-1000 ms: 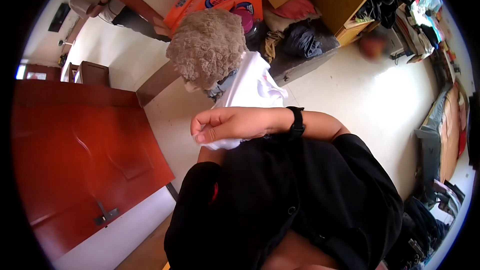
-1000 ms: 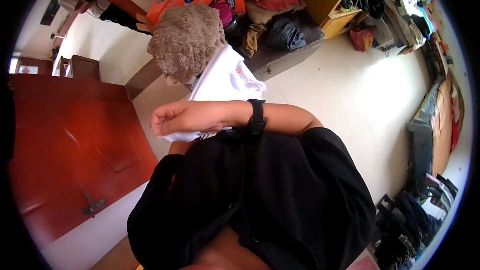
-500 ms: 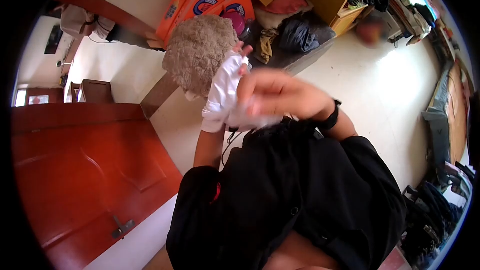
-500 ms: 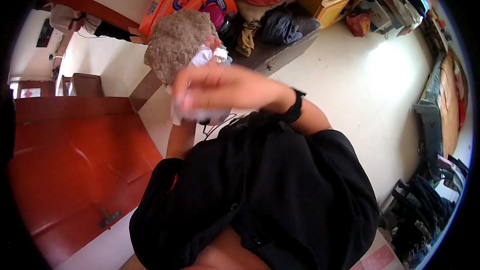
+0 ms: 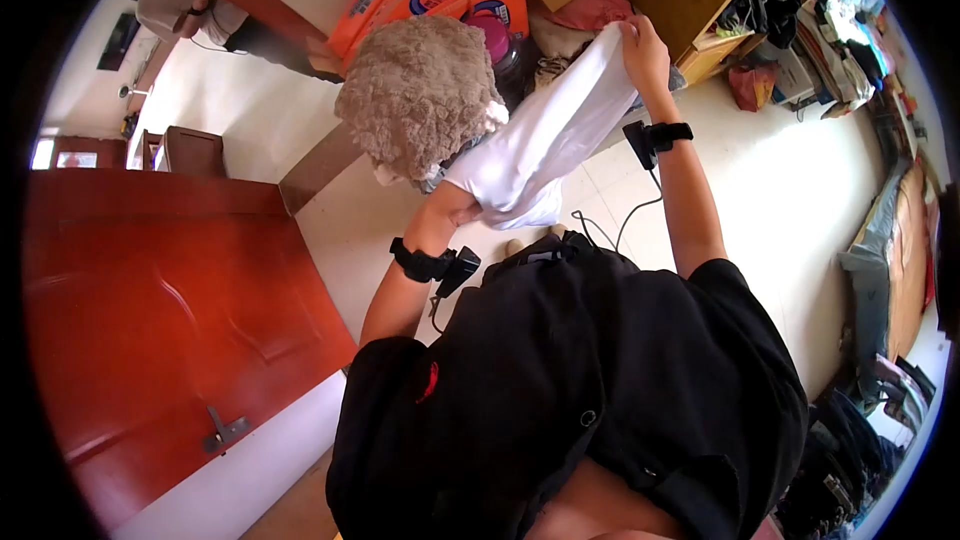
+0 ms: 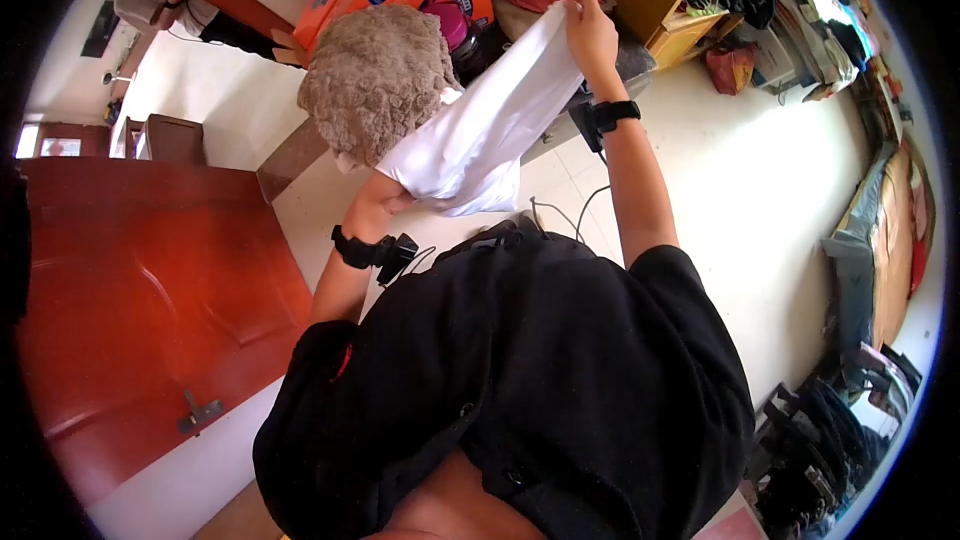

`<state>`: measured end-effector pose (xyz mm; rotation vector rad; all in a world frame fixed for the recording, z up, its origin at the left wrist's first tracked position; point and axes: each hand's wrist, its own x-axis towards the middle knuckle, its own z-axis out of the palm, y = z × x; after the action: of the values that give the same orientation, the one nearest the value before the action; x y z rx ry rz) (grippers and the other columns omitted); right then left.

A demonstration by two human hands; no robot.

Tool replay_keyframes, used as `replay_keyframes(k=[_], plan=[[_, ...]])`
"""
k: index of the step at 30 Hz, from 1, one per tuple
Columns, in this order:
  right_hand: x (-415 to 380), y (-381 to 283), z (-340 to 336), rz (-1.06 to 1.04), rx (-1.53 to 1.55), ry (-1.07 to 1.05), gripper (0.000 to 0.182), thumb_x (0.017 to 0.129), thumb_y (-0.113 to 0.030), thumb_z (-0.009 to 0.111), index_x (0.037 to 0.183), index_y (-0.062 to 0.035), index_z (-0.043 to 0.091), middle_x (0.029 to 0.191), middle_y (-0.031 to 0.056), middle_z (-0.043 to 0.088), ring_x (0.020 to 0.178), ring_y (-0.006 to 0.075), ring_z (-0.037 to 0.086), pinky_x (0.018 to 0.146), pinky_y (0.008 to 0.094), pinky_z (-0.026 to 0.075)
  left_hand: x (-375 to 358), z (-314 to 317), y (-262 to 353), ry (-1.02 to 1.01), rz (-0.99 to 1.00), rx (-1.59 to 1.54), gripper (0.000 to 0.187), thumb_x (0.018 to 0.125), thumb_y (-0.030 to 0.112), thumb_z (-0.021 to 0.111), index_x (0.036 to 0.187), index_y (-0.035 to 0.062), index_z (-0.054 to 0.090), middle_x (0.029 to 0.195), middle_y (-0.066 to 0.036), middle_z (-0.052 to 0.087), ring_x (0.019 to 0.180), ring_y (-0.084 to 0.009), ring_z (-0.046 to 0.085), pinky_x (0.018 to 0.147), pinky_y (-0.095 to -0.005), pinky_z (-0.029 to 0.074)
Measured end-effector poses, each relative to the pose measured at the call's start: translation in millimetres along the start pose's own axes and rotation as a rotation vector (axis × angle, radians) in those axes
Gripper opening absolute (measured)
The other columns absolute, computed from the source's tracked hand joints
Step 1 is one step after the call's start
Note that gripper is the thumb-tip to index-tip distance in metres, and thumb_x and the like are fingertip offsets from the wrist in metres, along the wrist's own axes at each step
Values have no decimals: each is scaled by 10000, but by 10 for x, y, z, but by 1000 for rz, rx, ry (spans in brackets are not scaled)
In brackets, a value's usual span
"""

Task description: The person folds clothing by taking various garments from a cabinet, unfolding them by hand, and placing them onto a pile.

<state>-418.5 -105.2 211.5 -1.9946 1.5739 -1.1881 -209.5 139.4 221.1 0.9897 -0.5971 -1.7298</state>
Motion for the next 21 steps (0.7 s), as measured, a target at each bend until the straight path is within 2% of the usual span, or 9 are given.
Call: replay_keyframes(k=[2,4,6,7,8,12,14,17,21], plan=[[-30,118,48,44,-56,-28,225,867,-298,458,969,-115,540,872,167,622,826,374,580,697,428,460,-40,12,16,-63,34,129,379,891,150,506,1235,10,431,1150,-77,530,937,-152,566,793,-263,485],[-122,281,102,93,-112,-53,195,857,-252,469,974,-110,534,874,157,625,831,370,580,702,425,462,-158,136,141,33,159,-220,337,888,152,503,1193,15,465,1096,-64,556,944,-150,567,825,-288,478],[-201,420,188,-71,-17,-152,181,810,-146,506,974,-72,528,893,156,617,850,369,574,713,423,462,-107,55,249,-110,205,-418,352,882,155,495,1197,4,453,1116,-95,558,1028,-194,548,894,-354,453],[-262,428,242,-322,-46,-13,201,760,-68,523,958,-31,529,908,164,598,862,368,562,721,412,459,-75,84,283,-93,264,-382,370,875,114,447,1224,-6,425,1162,-120,528,1064,-234,528,926,-390,430],[-329,206,162,-271,-21,-64,192,791,-79,526,974,-24,530,992,154,590,918,316,577,758,359,467,-48,121,311,-77,322,-345,395,867,73,399,1251,-16,396,1209,-145,498,1099,-274,509,959,-426,408],[-781,-799,-254,-632,328,16,198,694,27,588,885,-16,553,896,139,577,834,289,571,744,319,460,-30,346,537,-148,364,-323,458,803,12,385,1261,-9,382,1217,-148,485,1115,-280,492,962,-434,400],[-1094,-1098,-324,-899,486,21,222,633,25,589,841,-48,569,867,128,552,818,286,559,679,352,470,-18,476,623,-351,477,-327,462,779,-3,411,1241,0,409,1207,-134,491,1160,-255,453,976,-437,368],[-1299,-1365,-353,-856,446,47,258,612,34,591,850,-64,598,929,127,508,780,265,562,631,323,475,-96,527,796,-346,474,-125,537,751,21,430,1280,-1,341,1262,-134,421,1210,-254,394,1014,-440,315],[-1265,-1241,-219,-825,419,-74,279,610,32,595,879,-41,585,870,112,522,727,257,547,610,344,471,-53,660,966,-315,740,39,613,749,25,482,1320,15,260,1315,-128,337,1255,-268,322,1054,-448,254]])
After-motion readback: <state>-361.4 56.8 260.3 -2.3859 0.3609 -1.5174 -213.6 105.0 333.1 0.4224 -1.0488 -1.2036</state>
